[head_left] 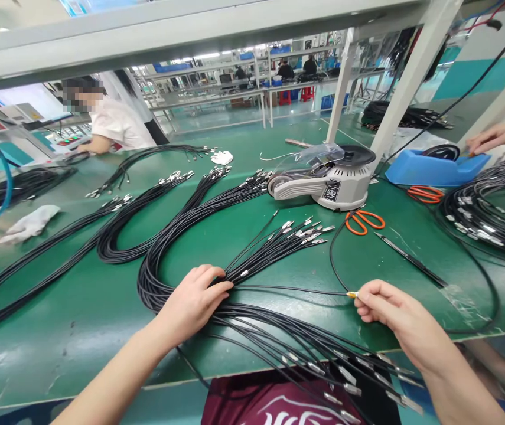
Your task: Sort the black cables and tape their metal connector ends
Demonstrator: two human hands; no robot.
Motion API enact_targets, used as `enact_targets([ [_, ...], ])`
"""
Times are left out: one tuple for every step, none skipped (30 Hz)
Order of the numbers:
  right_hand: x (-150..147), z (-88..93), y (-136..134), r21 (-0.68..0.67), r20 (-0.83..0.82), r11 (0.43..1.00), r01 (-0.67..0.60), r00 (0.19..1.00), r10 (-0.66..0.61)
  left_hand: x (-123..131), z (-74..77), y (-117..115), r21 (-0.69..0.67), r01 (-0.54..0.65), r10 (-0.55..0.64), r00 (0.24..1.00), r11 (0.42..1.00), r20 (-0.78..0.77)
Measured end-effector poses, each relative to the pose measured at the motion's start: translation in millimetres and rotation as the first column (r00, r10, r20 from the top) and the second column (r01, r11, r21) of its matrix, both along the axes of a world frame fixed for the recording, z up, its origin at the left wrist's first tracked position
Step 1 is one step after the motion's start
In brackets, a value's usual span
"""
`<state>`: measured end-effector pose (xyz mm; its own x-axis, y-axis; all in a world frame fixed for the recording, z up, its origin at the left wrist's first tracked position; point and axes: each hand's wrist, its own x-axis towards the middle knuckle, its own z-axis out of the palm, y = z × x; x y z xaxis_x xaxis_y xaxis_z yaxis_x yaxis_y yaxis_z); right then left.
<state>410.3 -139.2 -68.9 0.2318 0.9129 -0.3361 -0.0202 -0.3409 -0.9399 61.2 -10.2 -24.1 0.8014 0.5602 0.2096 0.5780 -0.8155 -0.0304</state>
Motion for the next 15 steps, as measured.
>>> enact_targets([
  [0, 0.5, 0, 0.002, -0.004, 1.0, -0.005, 1.0, 0.005, 2, -0.5, 1, 0.011, 0.002, -0.002, 1.0, 1.0, -0.025],
  [-1, 1.4, 0, 0.007, -0.011, 1.0, -0.007, 1.0, 0.007, 5, -1.1, 1, 0.023, 0.005, -0.004, 0.999, 1.0, -0.044],
  [-1, 2.6, 0, 0.012, -0.024, 1.0, -0.006, 1.0, 0.006, 7, -1.7, 2, 0.032, 0.011, -0.009, 0.998, 0.999, -0.058],
  [-2, 4.1, 1, 0.017, -0.045, 1.0, -0.002, 0.999, 0.003, 9, -2.3, 3, 0.037, 0.019, -0.016, 0.998, 0.999, -0.067],
  [-3, 5.7, 2, 0.023, -0.07, 1.0, 0.004, 0.998, -0.003, 11, -3.0, 4, 0.036, 0.029, -0.026, 0.997, 0.999, -0.067],
  [-4, 7.3, 3, 0.03, -0.097, 0.999, 0.015, 0.995, -0.012, 13, -3.9, 5, 0.026, 0.038, -0.036, 0.998, 0.999, -0.06],
  [-6, 8.6, 4, 0.039, -0.121, 0.999, 0.027, 0.992, -0.022, 13, -5.2, 5, 0.011, 0.044, -0.044, 0.998, 0.999, -0.043],
  [-7, 9.4, 6, 0.054, -0.143, 0.998, 0.044, 0.989, -0.036, 14, -7.0, 6, -0.006, 0.047, -0.047, 0.999, 0.999, -0.018],
  [-7, 9.5, 8, 0.075, -0.158, 0.995, 0.067, 0.986, -0.054, 15, -9.3, 7, -0.02, 0.042, -0.042, 0.999, 0.999, 0.014],
  [-7, 9.1, 10, 0.102, -0.168, 0.99, 0.094, 0.983, -0.076, 15, -12.0, 8, -0.031, 0.031, -0.029, 0.998, 0.999, 0.049],
  [-7, 8.2, 12, 0.131, -0.171, 0.984, 0.122, 0.98, -0.099, 17, -14.9, 8, -0.039, 0.017, -0.014, 0.996, 0.999, 0.083],
  [-7, 7.0, 14, 0.159, -0.166, 0.977, 0.142, 0.979, -0.115, 20, -17.6, 8, -0.046, 0.005, 0.001, 0.993, 0.999, 0.116],
  [-6, 5.8, 16, 0.184, -0.154, 0.971, 0.153, 0.98, -0.125, 24, -19.8, 7, -0.054, -0.001, 0.009, 0.99, 0.999, 0.143],
  [-6, 4.8, 17, 0.203, -0.139, 0.967, 0.155, 0.982, -0.128, 31, -21.0, 5, -0.069, 0.001, 0.01, 0.987, 0.998, 0.163],
  [-5, 4.2, 17, 0.213, -0.122, 0.965, 0.151, 0.984, -0.127, 39, -21.1, 3, -0.091, 0.011, 0.006, 0.984, 0.996, 0.177],
])
